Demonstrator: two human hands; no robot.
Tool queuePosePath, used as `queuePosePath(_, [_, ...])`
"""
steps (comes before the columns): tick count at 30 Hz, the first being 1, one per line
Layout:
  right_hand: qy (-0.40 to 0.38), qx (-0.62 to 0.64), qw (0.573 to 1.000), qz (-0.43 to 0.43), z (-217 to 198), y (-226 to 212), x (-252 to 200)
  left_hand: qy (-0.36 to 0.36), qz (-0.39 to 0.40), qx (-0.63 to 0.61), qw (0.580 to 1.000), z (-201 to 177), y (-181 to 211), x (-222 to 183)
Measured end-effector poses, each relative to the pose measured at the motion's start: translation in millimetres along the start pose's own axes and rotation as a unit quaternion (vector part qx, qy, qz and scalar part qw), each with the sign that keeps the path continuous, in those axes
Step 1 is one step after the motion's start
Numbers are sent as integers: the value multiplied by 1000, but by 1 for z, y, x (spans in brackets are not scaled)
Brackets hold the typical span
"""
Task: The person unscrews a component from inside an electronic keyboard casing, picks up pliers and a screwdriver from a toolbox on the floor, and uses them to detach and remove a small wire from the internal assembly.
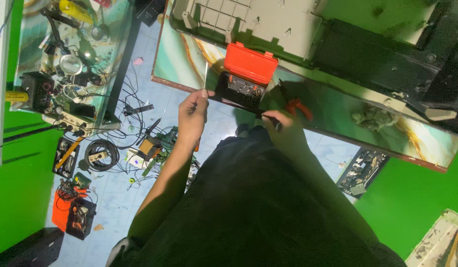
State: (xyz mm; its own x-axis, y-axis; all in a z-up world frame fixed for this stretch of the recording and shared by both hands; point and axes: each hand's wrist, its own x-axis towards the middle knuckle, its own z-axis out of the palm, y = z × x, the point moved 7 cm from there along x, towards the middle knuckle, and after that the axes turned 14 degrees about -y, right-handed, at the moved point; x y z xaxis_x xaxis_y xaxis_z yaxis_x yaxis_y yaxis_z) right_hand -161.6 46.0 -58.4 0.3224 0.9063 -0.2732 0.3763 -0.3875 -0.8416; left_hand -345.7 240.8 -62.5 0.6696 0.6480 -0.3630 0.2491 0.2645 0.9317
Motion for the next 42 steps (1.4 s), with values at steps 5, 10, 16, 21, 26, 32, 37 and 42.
queuePosePath(5, [31,-8,993,-117,-9,-8,22,-36,-18,11,999,10,-1,11])
queuePosePath(10, [26,-15,998,-62,-8,-10,35,-75,-1,23,997,10,-4,29])
queuePosePath(16, [34,38,998,37,2,3,48,-115,51,73,989,-1,-27,64])
queuePosePath(21, [108,42,990,81,23,-1,44,-192,51,261,945,-4,-24,90])
queuePosePath(26, [208,-22,972,107,39,-21,50,-301,127,251,911,4,10,102])
queuePosePath(32, [322,-111,940,35,63,-40,50,-386,94,356,846,8,-2,122])
queuePosePath(37, [339,-200,917,61,81,-36,58,-422,92,445,785,15,-25,132])
queuePosePath(42, [286,-295,905,111,87,-28,83,-385,176,455,783,10,-24,129])
